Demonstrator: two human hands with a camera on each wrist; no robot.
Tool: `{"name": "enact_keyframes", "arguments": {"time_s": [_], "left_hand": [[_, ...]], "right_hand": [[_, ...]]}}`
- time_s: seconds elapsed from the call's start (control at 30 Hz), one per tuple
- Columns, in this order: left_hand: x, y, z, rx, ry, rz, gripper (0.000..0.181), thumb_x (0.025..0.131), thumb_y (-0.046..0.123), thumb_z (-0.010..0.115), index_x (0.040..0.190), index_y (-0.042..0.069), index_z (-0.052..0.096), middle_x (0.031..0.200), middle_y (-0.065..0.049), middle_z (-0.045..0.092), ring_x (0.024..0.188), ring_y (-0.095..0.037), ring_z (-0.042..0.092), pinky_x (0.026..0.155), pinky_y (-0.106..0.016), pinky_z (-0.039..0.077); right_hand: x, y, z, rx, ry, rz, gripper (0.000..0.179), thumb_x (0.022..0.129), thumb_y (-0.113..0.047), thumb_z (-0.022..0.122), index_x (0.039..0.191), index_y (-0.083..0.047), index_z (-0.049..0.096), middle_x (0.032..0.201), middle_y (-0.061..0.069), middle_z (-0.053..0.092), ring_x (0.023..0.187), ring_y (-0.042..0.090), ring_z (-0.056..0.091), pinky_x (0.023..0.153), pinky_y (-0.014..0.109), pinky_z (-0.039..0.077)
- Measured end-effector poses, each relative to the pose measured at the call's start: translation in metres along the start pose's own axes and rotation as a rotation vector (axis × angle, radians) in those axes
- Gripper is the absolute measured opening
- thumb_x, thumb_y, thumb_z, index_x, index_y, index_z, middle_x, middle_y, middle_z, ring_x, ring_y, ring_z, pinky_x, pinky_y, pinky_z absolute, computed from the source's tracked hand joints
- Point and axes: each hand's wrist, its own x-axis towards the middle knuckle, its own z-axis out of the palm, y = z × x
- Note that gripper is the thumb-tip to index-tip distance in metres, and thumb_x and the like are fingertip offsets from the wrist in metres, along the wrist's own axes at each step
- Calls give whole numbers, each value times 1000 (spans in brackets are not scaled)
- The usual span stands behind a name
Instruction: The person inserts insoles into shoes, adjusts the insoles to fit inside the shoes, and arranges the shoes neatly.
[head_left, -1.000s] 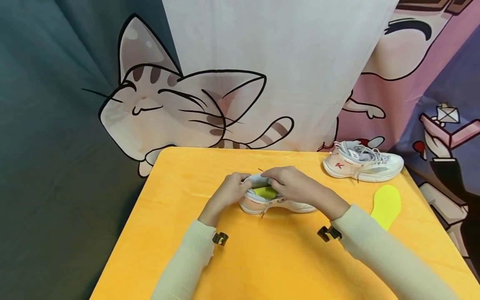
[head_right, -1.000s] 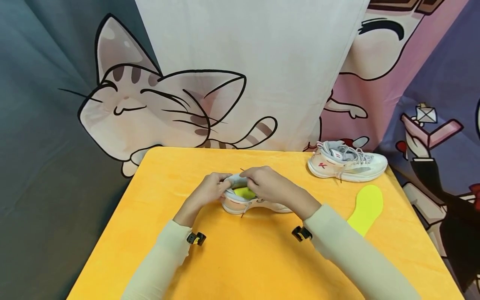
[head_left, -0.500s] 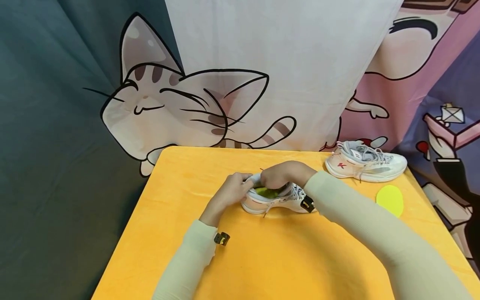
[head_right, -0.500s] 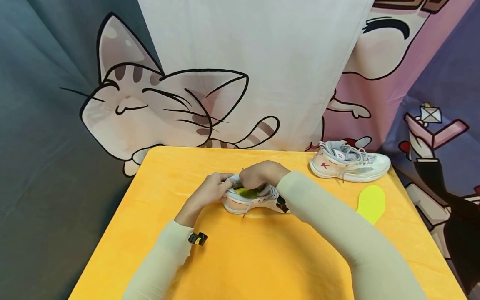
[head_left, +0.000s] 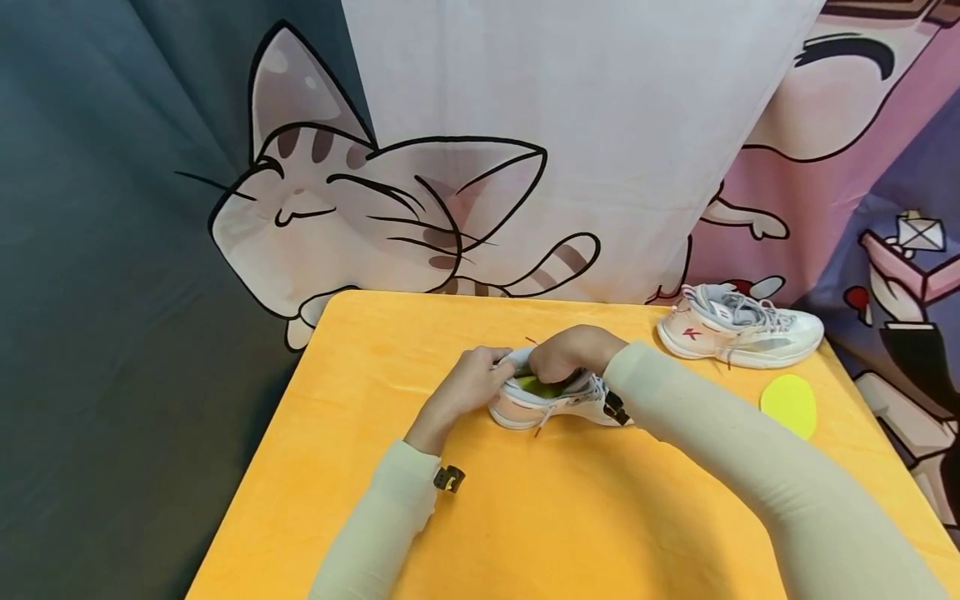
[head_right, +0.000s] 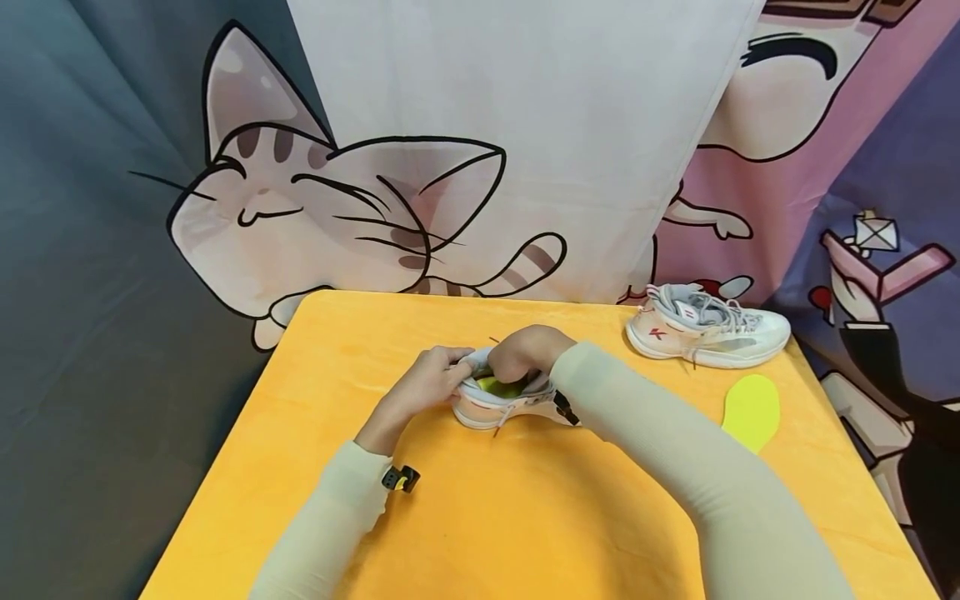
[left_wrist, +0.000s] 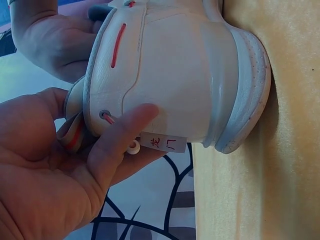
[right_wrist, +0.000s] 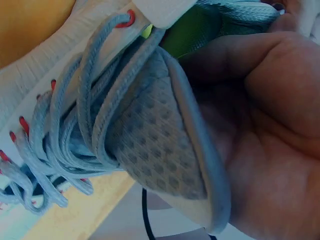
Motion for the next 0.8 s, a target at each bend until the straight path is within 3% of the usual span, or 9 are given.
{"name": "enact_keyframes", "arguments": {"time_s": [0.1,0.27,0.57,0.7,0.8], "left_hand": [[-1,1,0,5,9,-10,47,106,25,47,147,4,56,114,-17,72,50,-16,56,49,-23,47],[-2,2,1,0,12,-20,47,106,25,47,147,3,56,118,-16,70,55,-22,61,50,-23,48],[-1,3,3,-21,20,-44,47,106,27,48,148,5,56,117,-16,71,51,-16,56,48,-22,46],[-1,4,4,-6,22,-32,46,107,26,49,147,4,56,108,-14,72,50,-15,55,48,-22,47],[-1,4,5,14,29,-28,47,107,25,49,147,3,55,86,-11,71,46,-13,52,45,-22,45]], "right_hand": [[1,3,1,-10,18,-52,21,99,-7,41,97,-4,62,85,2,50,80,18,52,74,29,41],[0,7,3,24,56,-103,20,99,-7,41,89,-6,59,79,0,45,74,16,48,70,26,39],[-6,2,6,115,-10,21,31,106,-22,41,118,-1,61,88,5,49,79,19,47,75,31,38],[-6,6,5,132,-30,20,25,103,-18,42,110,-1,60,85,3,46,72,17,43,68,29,37],[-5,9,5,145,-40,0,19,101,-14,42,101,-3,58,81,0,43,69,15,43,66,27,37]]}}
